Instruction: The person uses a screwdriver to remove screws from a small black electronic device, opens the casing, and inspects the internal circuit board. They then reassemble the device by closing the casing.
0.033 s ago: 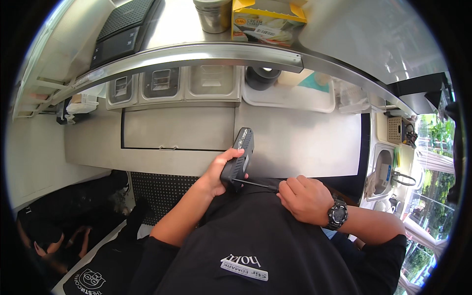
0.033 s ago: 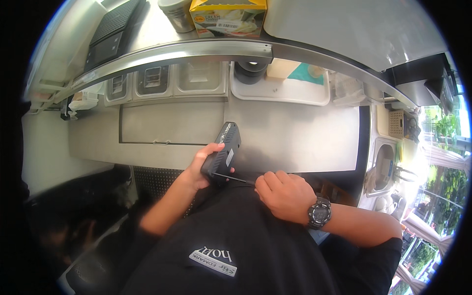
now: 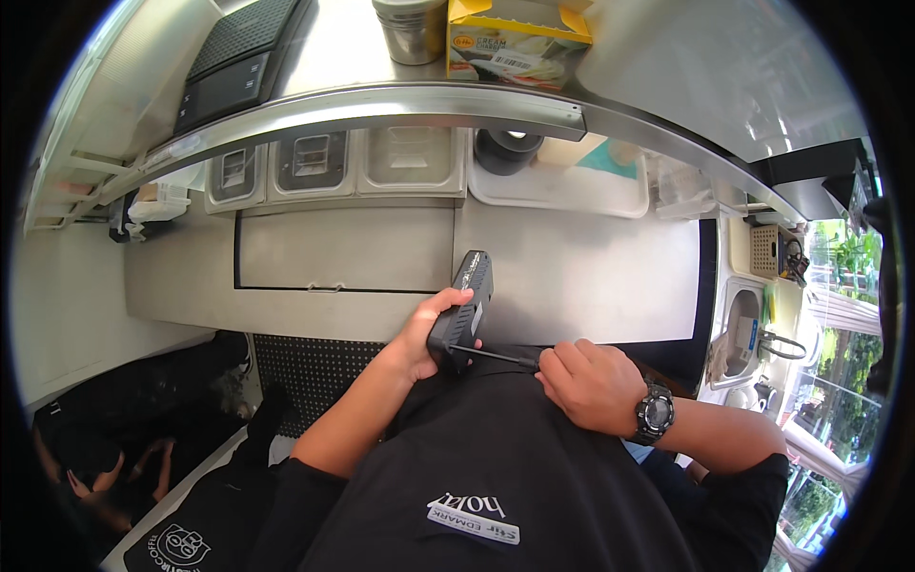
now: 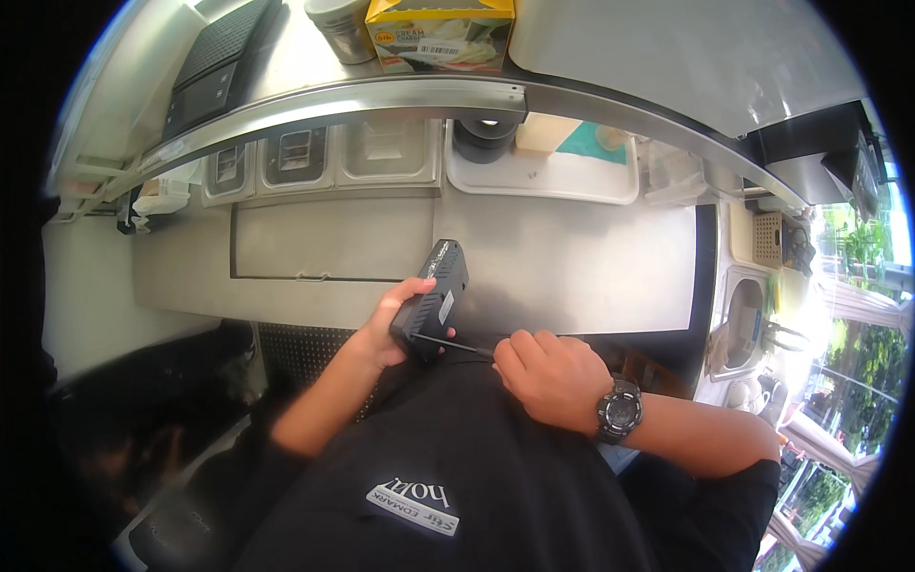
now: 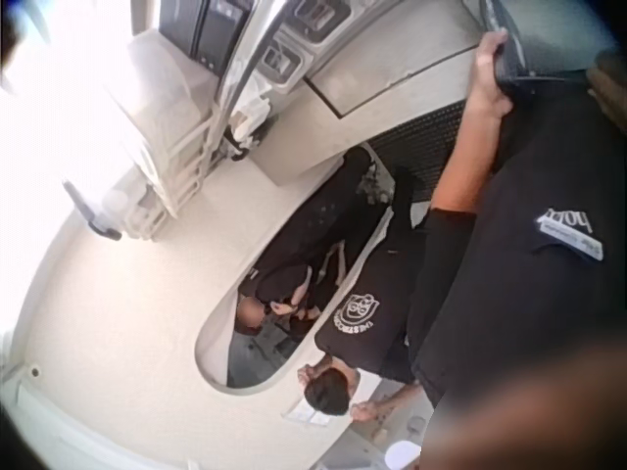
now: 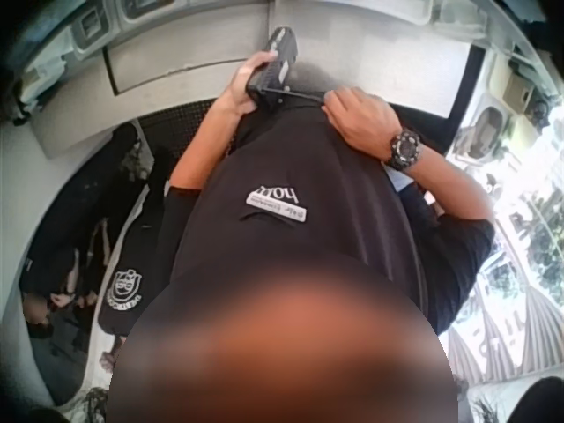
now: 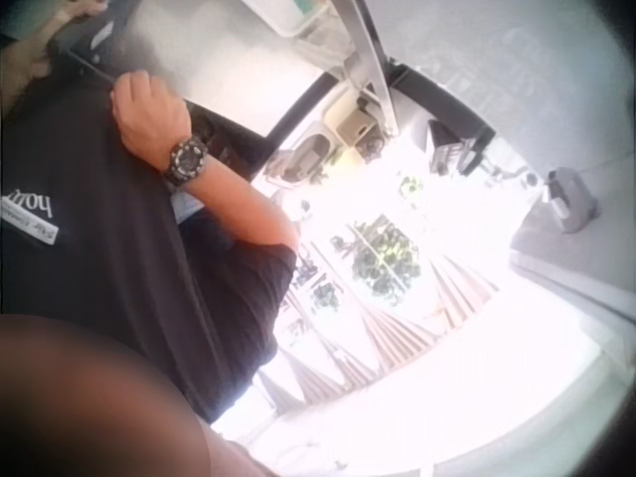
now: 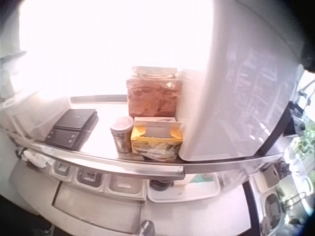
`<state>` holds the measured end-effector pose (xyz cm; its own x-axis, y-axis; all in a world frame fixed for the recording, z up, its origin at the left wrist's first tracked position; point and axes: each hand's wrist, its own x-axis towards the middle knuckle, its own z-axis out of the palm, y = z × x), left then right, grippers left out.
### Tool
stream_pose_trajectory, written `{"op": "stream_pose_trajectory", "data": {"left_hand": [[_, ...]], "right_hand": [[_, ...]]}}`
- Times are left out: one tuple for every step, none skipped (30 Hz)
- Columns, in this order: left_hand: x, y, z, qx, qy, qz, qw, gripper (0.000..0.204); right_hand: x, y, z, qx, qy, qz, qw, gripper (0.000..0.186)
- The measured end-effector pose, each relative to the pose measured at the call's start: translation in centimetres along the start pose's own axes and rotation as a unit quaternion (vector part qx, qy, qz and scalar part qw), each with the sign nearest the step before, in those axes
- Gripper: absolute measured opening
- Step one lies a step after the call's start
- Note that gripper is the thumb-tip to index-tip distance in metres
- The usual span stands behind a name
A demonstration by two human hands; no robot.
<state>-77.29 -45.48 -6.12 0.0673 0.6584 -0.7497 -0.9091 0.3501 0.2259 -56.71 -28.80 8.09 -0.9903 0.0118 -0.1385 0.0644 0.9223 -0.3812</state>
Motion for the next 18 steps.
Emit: {"op": "stream_pose_trajectory", "data": {"left_hand": [[0.0, 0.0, 0.0, -0.001, -0.001, -0.007, 1.000, 0.049], [0.6, 0.6, 0.1, 0.003, 0.003, -0.010, 1.000, 0.050], [0.8, 0.7, 0.2, 0.008, -0.005, 0.016, 1.000, 0.051], [1.1, 0.7, 0.4, 0.014, -0.005, 0.039, 0.999, 0.052], [1.3, 0.7, 0.6, 0.018, -0.005, 0.062, 0.998, 0.053], [1.3, 0.8, 0.7, 0.029, -0.003, 0.066, 0.997, 0.056], [1.3, 1.0, 0.8, 0.041, -0.001, 0.071, 0.997, 0.059], [1.2, 1.1, 1.0, 0.052, 0.002, 0.075, 0.996, 0.062], [1.2, 1.2, 1.1, 0.061, -0.007, 0.078, 0.995, 0.065], [1.0, 1.3, 1.3, 0.070, -0.016, 0.081, 0.994, 0.068], [0.9, 1.5, 1.4, 0.079, -0.024, 0.089, 0.993, 0.071], [0.9, 1.6, 1.6, 0.077, -0.034, 0.091, 0.992, 0.072], [0.9, 1.8, 1.7, 0.077, -0.044, 0.096, 0.991, 0.074], [0.8, 1.9, 1.7, 0.077, -0.054, 0.101, 0.990, 0.075], [0.9, 2.0, 1.8, 0.082, -0.047, 0.105, 0.990, 0.073], [0.9, 2.1, 1.7, 0.086, -0.039, 0.109, 0.989, 0.072], [0.9, 2.1, 1.7, 0.092, -0.036, 0.117, 0.988, 0.070], [1.0, 2.2, 1.6, 0.079, -0.016, 0.097, 0.992, 0.068]], "right_hand": [[0.1, 0.0, -0.1, 0.017, -0.008, 0.018, 1.000, 0.018], [0.6, 0.5, -0.1, 0.033, -0.013, 0.033, 0.999, 0.018], [0.7, 0.9, -0.4, 0.088, -0.052, 0.066, 0.993, 0.019], [0.8, 1.5, -0.7, 0.147, -0.094, 0.099, 0.980, 0.020], [0.9, 2.1, -1.0, 0.200, -0.111, 0.111, 0.967, 0.021], [1.1, 2.6, -1.1, 0.280, -0.171, 0.168, 0.930, 0.024], [1.3, 3.1, -1.1, 0.352, -0.205, 0.205, 0.890, 0.027], [1.4, 3.4, -1.2, 0.416, -0.237, 0.241, 0.844, 0.030], [1.5, 3.7, -1.3, 0.471, -0.258, 0.249, 0.806, 0.031], [1.5, 4.0, -1.4, 0.519, -0.277, 0.255, 0.767, 0.033], [1.6, 4.2, -1.5, 0.550, -0.305, 0.276, 0.727, 0.034], [1.6, 4.3, -1.7, 0.596, -0.316, 0.282, 0.682, 0.032], [1.4, 4.4, -2.0, 0.627, -0.334, 0.304, 0.635, 0.031], [1.4, 4.4, -2.2, 0.656, -0.351, 0.324, 0.584, 0.029], [1.4, 4.2, -2.1, 0.628, -0.341, 0.309, 0.627, 0.026], [1.5, 3.8, -1.8, 0.600, -0.332, 0.292, 0.667, 0.023], [1.4, 3.3, -1.4, 0.572, -0.322, 0.285, 0.698, 0.020], [1.2, 2.8, -1.0, 0.410, -0.241, 0.199, 0.857, 0.019]]}}
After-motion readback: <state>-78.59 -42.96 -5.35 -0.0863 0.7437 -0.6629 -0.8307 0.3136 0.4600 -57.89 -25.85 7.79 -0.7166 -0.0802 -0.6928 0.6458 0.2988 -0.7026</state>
